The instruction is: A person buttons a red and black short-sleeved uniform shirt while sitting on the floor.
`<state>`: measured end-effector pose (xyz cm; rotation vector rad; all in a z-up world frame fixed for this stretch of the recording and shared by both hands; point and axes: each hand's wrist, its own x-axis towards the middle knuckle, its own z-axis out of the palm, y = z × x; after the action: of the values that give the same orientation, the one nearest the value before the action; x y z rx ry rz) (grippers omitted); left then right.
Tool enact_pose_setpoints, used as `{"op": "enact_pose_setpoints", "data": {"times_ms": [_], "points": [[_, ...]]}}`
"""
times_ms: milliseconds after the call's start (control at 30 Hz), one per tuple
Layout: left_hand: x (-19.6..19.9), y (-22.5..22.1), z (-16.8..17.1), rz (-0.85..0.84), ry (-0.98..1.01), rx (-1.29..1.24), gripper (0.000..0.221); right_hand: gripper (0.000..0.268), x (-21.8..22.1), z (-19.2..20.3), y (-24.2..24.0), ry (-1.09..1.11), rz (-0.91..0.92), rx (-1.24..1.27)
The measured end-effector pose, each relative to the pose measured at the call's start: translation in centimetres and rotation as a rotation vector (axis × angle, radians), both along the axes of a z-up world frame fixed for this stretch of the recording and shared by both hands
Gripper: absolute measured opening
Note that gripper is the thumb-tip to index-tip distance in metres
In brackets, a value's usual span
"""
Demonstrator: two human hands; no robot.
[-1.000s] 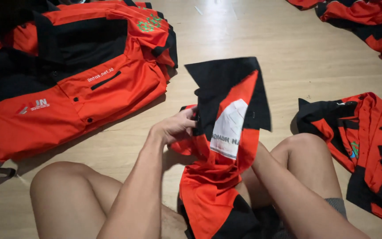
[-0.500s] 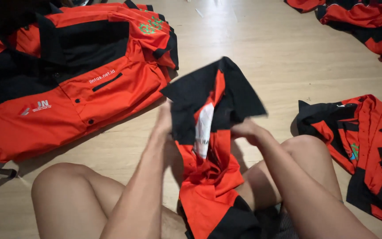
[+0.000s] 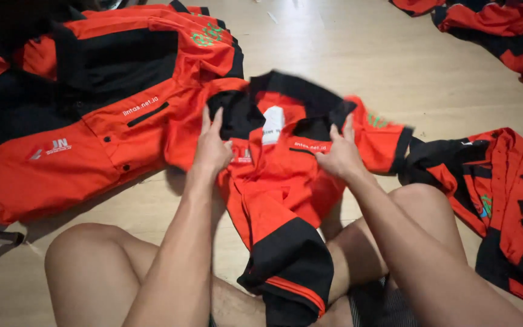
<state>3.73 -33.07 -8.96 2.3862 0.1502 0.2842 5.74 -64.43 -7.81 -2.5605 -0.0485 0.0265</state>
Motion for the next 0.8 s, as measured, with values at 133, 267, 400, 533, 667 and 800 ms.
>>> {"op": "enact_pose_setpoints", "data": {"times_ms": [133, 267, 400, 533, 667, 800], "points": [[-4.3, 0.8, -1.7, 0.339, 0.209, 0.061, 0.024, 0.055, -1.0, -6.1, -2.6, 0.009, -0.224, -0.004], [-8.7, -1.1, -5.2, 0.464, 0.716, -0.154, 0.041, 0.067, -4.4, -8.2, -2.1, 0.441, -0.244, -0.146], [-11.2, -5.0, -5.6, 0.493, 0.644, -0.564, 0.062, 0.091, -8.6, -3.7, 1.5, 0.514, -0.049, -0.223], [-9.7, -6.2, -11.9, 0.543, 0.679, -0.876, 0.043, 0.088, -12.8, 2.0, 5.6, 0.653, -0.213, 0.347], [-12.5, -6.1, -7.2, 0.331, 0.818, -0.896, 0.051, 0.083, -9.1, -9.1, 1.7, 0.839, -0.27, 0.911], [-14.2, -5.7, -6.5, 0.189, 0.819, -0.992, 0.028, 0.113, -13.6, 0.2, 1.4, 0.878, -0.234, 1.025]]}}
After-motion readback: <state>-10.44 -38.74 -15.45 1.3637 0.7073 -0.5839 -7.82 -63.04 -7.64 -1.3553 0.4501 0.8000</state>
